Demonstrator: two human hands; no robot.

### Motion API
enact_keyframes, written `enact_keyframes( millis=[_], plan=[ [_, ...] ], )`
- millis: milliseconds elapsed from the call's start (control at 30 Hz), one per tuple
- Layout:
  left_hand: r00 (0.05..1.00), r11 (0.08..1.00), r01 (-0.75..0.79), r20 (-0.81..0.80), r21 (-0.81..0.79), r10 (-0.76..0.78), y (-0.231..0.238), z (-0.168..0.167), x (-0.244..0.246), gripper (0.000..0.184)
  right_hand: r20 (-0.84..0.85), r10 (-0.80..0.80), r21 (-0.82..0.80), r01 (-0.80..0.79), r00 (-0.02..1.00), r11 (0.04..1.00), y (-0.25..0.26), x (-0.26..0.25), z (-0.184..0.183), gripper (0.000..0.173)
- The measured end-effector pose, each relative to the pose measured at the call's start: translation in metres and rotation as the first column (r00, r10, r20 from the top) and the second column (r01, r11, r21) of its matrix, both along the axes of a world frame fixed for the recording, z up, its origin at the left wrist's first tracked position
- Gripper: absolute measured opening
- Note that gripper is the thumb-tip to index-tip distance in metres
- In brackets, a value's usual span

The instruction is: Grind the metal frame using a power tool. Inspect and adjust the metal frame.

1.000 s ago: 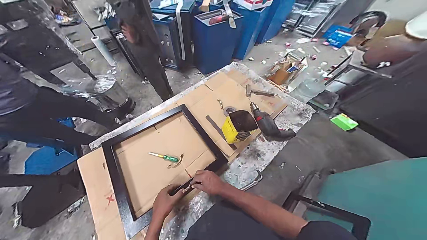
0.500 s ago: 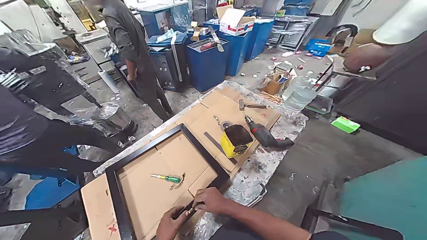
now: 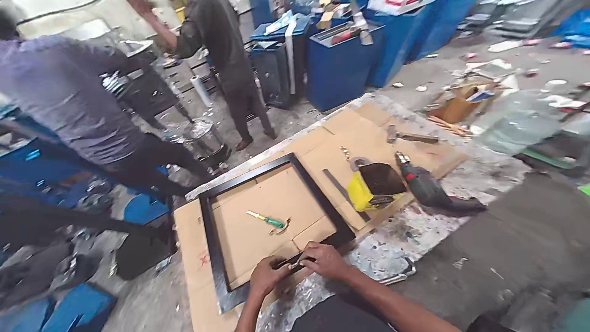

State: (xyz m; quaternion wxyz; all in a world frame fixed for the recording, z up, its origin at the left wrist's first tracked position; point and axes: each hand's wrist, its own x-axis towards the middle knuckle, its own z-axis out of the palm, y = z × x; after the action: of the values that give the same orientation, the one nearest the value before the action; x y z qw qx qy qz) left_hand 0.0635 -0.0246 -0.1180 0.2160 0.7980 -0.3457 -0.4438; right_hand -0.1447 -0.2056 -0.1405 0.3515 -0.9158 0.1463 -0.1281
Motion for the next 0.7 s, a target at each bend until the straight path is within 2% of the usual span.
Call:
enact_keyframes(
  millis=[200, 400, 533, 700],
  plan=[
    [1.0, 0.998, 0.008, 0.009, 0.063, -0.009, -0.002, 0.014, -0.003, 0.05, -0.062, -0.033, -0.042, 0.03, 0.998, 0.999, -0.003, 0.001, -0.001, 0.025],
    [1.0, 0.998, 0.018, 0.02, 0.066, -0.019, -0.003, 0.016, -0.006, 0.053, 0.004, 0.073, -0.076, -0.073, 0.997, 0.994, -0.008, -0.003, -0.007, 0.02],
    [1.0, 1.0, 0.013, 0.022, 0.023, -0.013, -0.003, 0.015, -0.007, 0.052, -0.02, 0.038, -0.054, -0.04, 0.999, 0.998, -0.01, -0.002, -0.006, 0.019],
    [0.999, 1.0, 0.024, 0.024, 0.012, -0.025, -0.003, 0.015, -0.008, 0.052, -0.091, -0.008, -0.106, -0.002, 0.996, 0.994, -0.01, 0.001, -0.002, 0.032]
  ],
)
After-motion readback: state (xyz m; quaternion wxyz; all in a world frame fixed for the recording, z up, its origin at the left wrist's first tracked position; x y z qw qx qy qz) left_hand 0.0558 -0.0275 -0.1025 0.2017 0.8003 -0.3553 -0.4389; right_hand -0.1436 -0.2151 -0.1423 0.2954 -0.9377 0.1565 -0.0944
